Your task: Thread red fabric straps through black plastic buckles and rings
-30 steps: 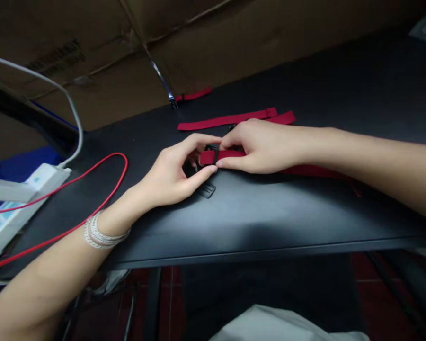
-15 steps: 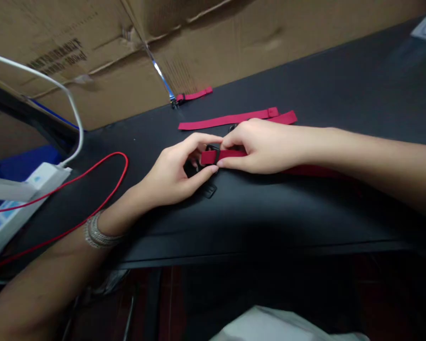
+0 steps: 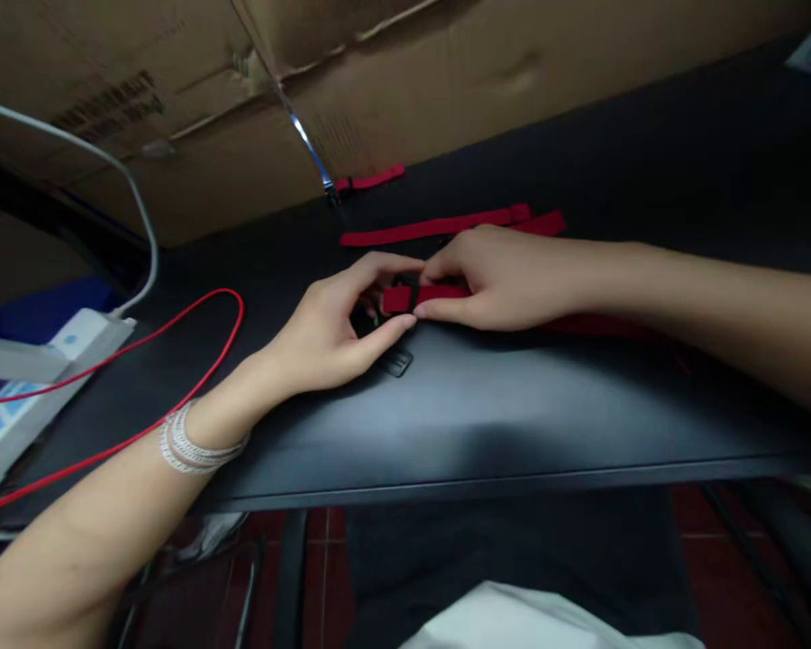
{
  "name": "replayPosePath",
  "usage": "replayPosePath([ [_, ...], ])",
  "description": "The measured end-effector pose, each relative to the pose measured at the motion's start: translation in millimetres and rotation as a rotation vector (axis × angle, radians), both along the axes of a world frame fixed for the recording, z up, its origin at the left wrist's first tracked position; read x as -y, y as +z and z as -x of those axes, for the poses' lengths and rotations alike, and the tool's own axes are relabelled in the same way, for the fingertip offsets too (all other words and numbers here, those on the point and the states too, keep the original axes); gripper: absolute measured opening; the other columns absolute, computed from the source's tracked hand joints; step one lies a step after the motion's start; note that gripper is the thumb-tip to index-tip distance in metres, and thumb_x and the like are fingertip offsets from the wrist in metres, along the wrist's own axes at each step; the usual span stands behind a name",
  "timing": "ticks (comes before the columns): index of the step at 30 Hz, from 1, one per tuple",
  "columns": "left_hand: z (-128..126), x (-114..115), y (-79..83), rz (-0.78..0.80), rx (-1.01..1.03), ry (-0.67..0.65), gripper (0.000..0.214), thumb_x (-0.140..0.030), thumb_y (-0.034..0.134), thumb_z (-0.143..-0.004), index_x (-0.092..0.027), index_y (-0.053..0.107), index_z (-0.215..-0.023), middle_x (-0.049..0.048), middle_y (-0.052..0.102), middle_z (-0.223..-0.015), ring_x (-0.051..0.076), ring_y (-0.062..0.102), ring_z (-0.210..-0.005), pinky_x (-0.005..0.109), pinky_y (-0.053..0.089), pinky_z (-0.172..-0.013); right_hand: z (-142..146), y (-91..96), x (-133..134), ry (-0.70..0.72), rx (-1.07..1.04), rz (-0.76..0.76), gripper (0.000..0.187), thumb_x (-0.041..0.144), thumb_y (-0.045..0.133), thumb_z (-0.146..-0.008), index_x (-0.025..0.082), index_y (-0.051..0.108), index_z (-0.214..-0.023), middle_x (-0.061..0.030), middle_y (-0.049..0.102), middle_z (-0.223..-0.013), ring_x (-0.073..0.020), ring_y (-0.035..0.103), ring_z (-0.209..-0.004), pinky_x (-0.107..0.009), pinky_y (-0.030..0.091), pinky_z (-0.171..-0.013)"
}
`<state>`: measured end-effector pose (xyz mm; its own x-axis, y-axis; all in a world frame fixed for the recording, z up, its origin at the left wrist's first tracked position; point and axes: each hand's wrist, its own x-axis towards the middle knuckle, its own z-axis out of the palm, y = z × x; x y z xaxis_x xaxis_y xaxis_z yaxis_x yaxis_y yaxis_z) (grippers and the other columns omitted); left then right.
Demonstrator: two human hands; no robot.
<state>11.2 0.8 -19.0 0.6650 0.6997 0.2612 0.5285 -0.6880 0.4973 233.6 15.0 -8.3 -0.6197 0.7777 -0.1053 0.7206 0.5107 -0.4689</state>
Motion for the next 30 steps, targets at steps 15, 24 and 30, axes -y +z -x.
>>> replayPosePath([
  [15,0.2,0.0,0.6,0.016,-0.007,0.006,0.046,-0.037,0.068,-0.091,-0.018,0.060,-0.132,0.0035,0.067,-0.099,0.011,0.062,-0.077,0.022,0.054,-0.075,-0.2,2.4,1.2,0.000,0.023,0.015,0.031,0.043,0.057,-0.093,0.019,0.076,-0.099,-0.0034,0.071,-0.084,-0.0121,0.054,-0.066,-0.027,0.034,-0.064],
  [24,0.3,0.2,1.0,0.018,-0.008,0.001,0.047,-0.033,0.069,-0.090,-0.017,0.060,-0.133,0.0032,0.067,-0.099,0.011,0.061,-0.078,0.022,0.053,-0.075,-0.2,2.2,0.6,0.010,0.011,0.009,0.029,0.041,0.058,-0.093,0.018,0.075,-0.097,-0.0035,0.071,-0.085,-0.0110,0.054,-0.067,-0.026,0.034,-0.065],
  [30,0.4,-0.1,0.9,0.028,0.000,-0.005,0.048,-0.032,0.069,-0.090,-0.017,0.059,-0.134,0.0029,0.067,-0.097,0.011,0.061,-0.076,0.022,0.052,-0.074,-0.5,1.4,0.7,0.003,0.016,0.018,0.028,0.042,0.058,-0.092,0.019,0.074,-0.094,-0.0027,0.071,-0.084,-0.0111,0.054,-0.066,-0.026,0.033,-0.063],
])
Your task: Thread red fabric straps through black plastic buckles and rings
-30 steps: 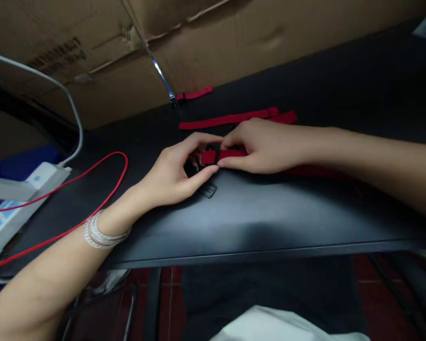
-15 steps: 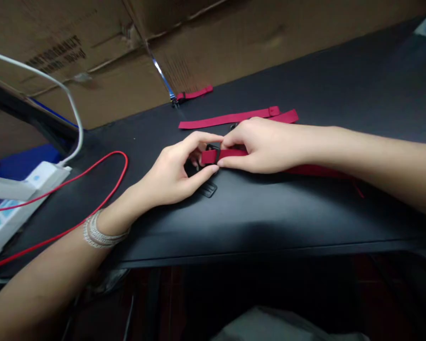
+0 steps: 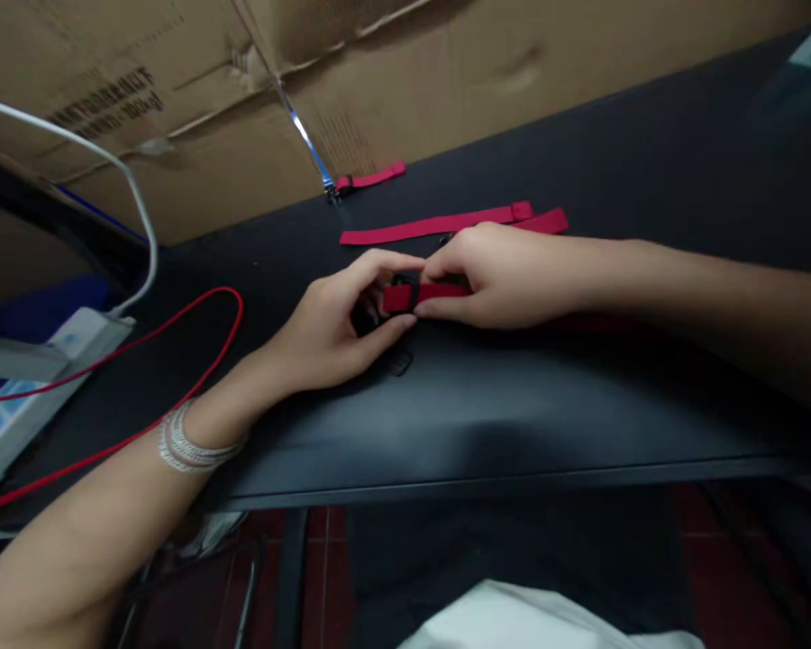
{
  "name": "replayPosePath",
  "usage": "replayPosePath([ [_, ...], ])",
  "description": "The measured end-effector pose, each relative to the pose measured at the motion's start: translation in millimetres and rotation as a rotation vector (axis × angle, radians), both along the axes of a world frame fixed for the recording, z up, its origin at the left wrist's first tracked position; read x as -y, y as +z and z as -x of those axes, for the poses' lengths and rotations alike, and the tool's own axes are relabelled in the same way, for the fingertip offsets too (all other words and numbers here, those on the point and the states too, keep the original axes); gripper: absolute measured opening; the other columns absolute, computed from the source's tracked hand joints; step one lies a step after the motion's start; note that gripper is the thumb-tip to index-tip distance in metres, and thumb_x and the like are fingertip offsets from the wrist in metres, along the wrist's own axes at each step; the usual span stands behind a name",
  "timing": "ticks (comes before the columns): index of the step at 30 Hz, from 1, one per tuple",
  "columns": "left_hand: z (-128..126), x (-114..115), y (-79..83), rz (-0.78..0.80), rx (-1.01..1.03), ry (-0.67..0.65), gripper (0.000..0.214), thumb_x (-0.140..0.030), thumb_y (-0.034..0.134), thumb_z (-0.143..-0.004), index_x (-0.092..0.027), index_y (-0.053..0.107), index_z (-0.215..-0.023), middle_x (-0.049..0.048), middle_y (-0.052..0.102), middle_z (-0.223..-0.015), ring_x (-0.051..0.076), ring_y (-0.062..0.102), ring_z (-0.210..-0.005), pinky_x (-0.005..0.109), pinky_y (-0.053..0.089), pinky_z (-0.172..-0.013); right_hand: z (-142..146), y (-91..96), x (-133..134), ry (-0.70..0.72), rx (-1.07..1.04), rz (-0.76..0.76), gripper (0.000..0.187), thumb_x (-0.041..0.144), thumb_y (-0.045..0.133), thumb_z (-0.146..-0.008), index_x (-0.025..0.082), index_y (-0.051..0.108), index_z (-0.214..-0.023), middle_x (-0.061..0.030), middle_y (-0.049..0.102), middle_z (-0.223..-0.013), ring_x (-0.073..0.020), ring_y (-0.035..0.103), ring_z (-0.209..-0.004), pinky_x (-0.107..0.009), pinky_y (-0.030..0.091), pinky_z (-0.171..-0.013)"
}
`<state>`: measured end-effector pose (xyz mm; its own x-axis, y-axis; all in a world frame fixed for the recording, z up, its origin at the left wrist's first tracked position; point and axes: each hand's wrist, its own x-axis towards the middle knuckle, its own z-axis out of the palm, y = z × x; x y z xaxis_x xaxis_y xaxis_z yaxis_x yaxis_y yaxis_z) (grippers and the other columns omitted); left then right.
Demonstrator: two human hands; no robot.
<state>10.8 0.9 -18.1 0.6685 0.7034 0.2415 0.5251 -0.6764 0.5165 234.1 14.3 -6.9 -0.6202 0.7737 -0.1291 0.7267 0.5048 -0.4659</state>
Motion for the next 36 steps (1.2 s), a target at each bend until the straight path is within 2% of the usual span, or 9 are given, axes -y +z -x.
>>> replayPosePath([
  [10,-0.4,0.6,0.6,-0.005,-0.018,0.016,0.048,-0.037,0.068,-0.090,-0.018,0.060,-0.134,0.0042,0.068,-0.100,0.012,0.061,-0.076,0.024,0.054,-0.075,0.5,0.3,0.6,0.004,-0.002,-0.019,0.031,0.043,0.057,-0.093,0.018,0.075,-0.094,-0.0027,0.070,-0.082,-0.0108,0.053,-0.066,-0.025,0.033,-0.064],
  [21,-0.1,0.6,1.4,0.002,-0.023,0.007,0.049,-0.034,0.068,-0.090,-0.016,0.059,-0.135,0.0038,0.066,-0.099,0.012,0.061,-0.077,0.023,0.053,-0.076,0.4,0.0,-0.2,0.014,-0.011,-0.021,0.030,0.042,0.057,-0.093,0.018,0.073,-0.093,-0.0021,0.068,-0.081,-0.0095,0.051,-0.065,-0.025,0.032,-0.063],
  [27,-0.5,1.0,1.9,0.005,-0.039,0.025,0.050,-0.037,0.068,-0.090,-0.016,0.060,-0.135,0.0050,0.068,-0.103,0.012,0.061,-0.078,0.023,0.053,-0.076,0.7,0.6,0.0,0.022,0.017,-0.046,0.034,0.044,0.056,-0.094,0.015,0.071,-0.086,-0.0020,0.065,-0.074,-0.0090,0.048,-0.062,-0.025,0.031,-0.062],
  [31,-0.3,0.6,1.3,0.002,-0.029,0.018,0.049,-0.036,0.068,-0.090,-0.017,0.060,-0.134,0.0038,0.067,-0.099,0.011,0.060,-0.076,0.023,0.052,-0.075,0.7,0.5,-0.2,0.016,0.005,-0.024,0.031,0.043,0.056,-0.093,0.016,0.072,-0.089,-0.0026,0.068,-0.079,-0.0095,0.050,-0.064,-0.025,0.032,-0.063],
  [36,0.2,0.1,0.7,-0.011,-0.021,0.002,0.049,-0.033,0.069,-0.089,-0.016,0.060,-0.134,0.0046,0.068,-0.103,0.012,0.061,-0.078,0.023,0.052,-0.075,0.5,0.2,0.2,0.008,0.002,-0.029,0.032,0.043,0.056,-0.093,0.016,0.072,-0.091,-0.0030,0.068,-0.080,-0.0097,0.051,-0.066,-0.025,0.032,-0.064],
])
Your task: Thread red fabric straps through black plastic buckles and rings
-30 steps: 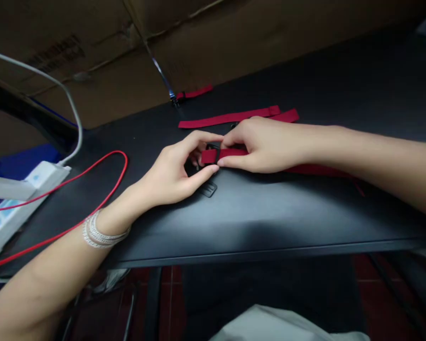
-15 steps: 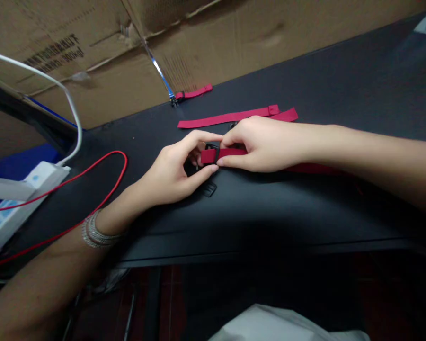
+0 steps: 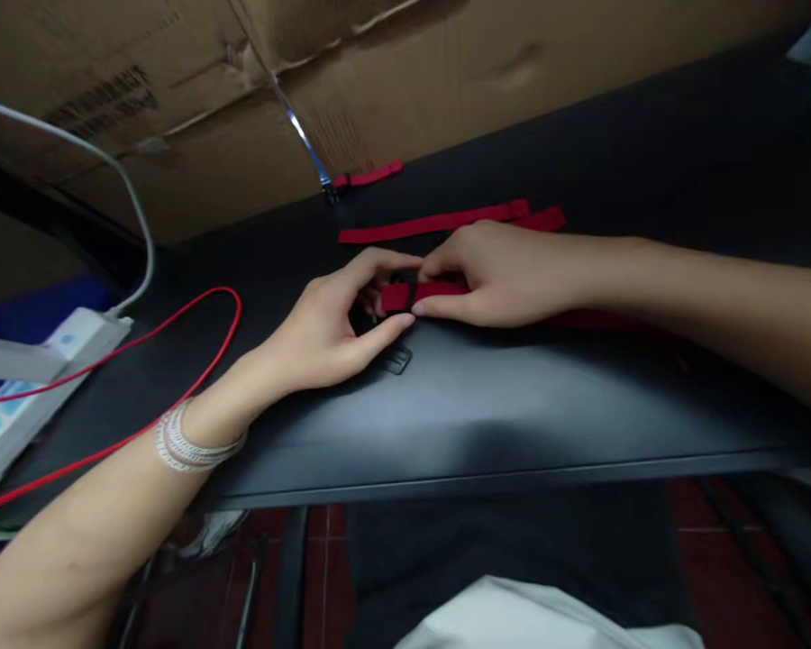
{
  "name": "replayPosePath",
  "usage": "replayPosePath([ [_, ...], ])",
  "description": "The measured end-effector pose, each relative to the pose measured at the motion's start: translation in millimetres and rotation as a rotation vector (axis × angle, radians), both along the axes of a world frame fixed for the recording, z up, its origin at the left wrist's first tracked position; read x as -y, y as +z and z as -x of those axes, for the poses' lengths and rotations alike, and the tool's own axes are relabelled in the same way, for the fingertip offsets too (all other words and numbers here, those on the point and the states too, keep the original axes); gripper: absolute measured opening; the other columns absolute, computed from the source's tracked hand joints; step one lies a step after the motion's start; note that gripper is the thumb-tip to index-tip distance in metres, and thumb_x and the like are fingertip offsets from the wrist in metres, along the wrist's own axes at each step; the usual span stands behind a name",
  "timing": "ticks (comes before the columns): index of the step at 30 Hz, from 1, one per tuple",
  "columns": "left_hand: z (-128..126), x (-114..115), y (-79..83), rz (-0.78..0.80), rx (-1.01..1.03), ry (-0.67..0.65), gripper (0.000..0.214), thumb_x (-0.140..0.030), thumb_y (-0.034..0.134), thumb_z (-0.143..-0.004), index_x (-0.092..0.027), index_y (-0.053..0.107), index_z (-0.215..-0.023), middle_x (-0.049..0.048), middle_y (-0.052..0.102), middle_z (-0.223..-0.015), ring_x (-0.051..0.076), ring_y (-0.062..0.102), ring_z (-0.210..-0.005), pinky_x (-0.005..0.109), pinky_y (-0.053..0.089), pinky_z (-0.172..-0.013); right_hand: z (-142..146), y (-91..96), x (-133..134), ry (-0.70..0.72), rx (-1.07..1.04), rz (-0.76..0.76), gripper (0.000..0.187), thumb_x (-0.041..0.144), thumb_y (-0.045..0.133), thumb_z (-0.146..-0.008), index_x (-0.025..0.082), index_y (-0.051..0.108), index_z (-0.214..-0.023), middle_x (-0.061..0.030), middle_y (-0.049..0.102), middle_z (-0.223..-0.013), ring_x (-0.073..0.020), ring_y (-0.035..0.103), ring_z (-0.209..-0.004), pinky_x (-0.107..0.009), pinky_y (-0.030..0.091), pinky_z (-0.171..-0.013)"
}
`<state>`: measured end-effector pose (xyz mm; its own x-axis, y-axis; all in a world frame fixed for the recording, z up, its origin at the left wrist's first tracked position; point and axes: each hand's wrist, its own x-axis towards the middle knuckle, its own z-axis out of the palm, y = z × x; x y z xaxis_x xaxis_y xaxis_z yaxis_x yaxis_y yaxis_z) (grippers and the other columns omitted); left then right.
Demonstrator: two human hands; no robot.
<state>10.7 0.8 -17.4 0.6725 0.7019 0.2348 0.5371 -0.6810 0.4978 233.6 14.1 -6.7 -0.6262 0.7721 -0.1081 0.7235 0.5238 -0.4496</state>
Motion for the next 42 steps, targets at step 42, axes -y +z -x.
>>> replayPosePath([
  [42,1.3,-1.8,-2.1,-0.019,0.005,-0.032,0.049,-0.027,0.069,-0.090,-0.015,0.058,-0.136,0.0063,0.068,-0.105,0.012,0.060,-0.077,0.026,0.053,-0.074,0.7,-0.9,-1.7,0.018,-0.018,-0.023,0.030,0.042,0.059,-0.092,0.014,0.071,-0.087,-0.0011,0.060,-0.069,-0.0078,0.044,-0.062,-0.025,0.027,-0.065],
])
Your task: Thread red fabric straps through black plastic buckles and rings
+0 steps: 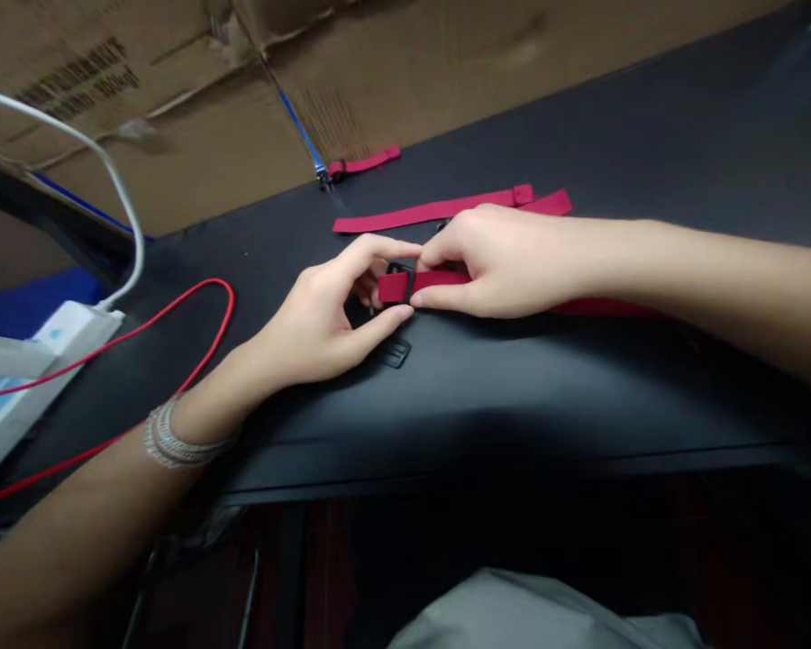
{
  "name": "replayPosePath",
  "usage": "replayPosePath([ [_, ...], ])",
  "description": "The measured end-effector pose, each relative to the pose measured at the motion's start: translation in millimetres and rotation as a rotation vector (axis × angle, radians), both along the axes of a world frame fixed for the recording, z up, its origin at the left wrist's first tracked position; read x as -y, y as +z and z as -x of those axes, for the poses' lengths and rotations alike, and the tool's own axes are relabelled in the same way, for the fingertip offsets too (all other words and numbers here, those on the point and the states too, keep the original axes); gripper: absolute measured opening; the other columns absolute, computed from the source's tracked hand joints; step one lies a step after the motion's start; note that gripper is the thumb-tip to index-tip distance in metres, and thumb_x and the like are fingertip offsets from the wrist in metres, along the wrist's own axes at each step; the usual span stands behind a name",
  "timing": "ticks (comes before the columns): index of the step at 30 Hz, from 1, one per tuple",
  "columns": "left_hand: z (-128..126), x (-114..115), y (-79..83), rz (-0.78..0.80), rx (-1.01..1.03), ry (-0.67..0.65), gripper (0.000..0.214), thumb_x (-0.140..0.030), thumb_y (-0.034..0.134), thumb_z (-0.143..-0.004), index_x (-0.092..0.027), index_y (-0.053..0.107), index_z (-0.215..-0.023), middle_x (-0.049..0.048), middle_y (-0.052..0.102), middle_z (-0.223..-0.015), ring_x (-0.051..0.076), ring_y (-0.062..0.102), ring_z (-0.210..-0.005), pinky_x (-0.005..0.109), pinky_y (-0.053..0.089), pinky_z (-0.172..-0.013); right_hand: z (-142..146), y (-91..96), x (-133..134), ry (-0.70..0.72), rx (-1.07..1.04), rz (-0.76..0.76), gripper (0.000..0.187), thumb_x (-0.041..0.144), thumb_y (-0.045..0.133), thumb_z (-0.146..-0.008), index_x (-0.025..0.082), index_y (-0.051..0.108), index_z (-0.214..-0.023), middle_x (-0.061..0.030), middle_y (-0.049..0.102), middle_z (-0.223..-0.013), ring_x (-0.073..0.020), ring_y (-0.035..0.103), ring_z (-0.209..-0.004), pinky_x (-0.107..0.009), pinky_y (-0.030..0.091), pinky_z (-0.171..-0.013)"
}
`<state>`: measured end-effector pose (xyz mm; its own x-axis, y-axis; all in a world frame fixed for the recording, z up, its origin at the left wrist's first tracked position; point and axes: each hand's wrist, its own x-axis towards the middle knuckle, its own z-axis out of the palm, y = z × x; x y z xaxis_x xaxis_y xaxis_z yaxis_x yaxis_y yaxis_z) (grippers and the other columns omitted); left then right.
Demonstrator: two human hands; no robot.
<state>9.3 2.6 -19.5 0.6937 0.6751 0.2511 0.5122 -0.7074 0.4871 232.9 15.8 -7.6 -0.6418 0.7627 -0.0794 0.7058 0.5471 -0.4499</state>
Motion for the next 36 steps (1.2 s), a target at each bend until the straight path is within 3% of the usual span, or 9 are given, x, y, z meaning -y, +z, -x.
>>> replayPosePath([
  [19,-0.1,1.7,3.1,0.022,-0.026,0.033,0.048,-0.030,0.069,-0.090,-0.020,0.058,-0.136,0.0058,0.069,-0.105,0.013,0.061,-0.077,0.029,0.055,-0.076,0.2,-0.6,-0.7,-0.006,0.040,-0.018,0.035,0.046,0.057,-0.093,0.013,0.071,-0.090,-0.0018,0.059,-0.070,-0.0099,0.047,-0.067,-0.025,0.030,-0.068],
  [36,-0.2,0.2,3.2,0.031,0.011,0.003,0.050,-0.030,0.070,-0.089,-0.014,0.058,-0.135,0.0075,0.068,-0.106,0.013,0.060,-0.076,0.029,0.052,-0.072,0.7,3.5,1.7,-0.007,0.041,0.005,0.034,0.044,0.056,-0.093,0.013,0.071,-0.089,-0.0019,0.058,-0.067,-0.0095,0.044,-0.064,-0.026,0.028,-0.066],
])
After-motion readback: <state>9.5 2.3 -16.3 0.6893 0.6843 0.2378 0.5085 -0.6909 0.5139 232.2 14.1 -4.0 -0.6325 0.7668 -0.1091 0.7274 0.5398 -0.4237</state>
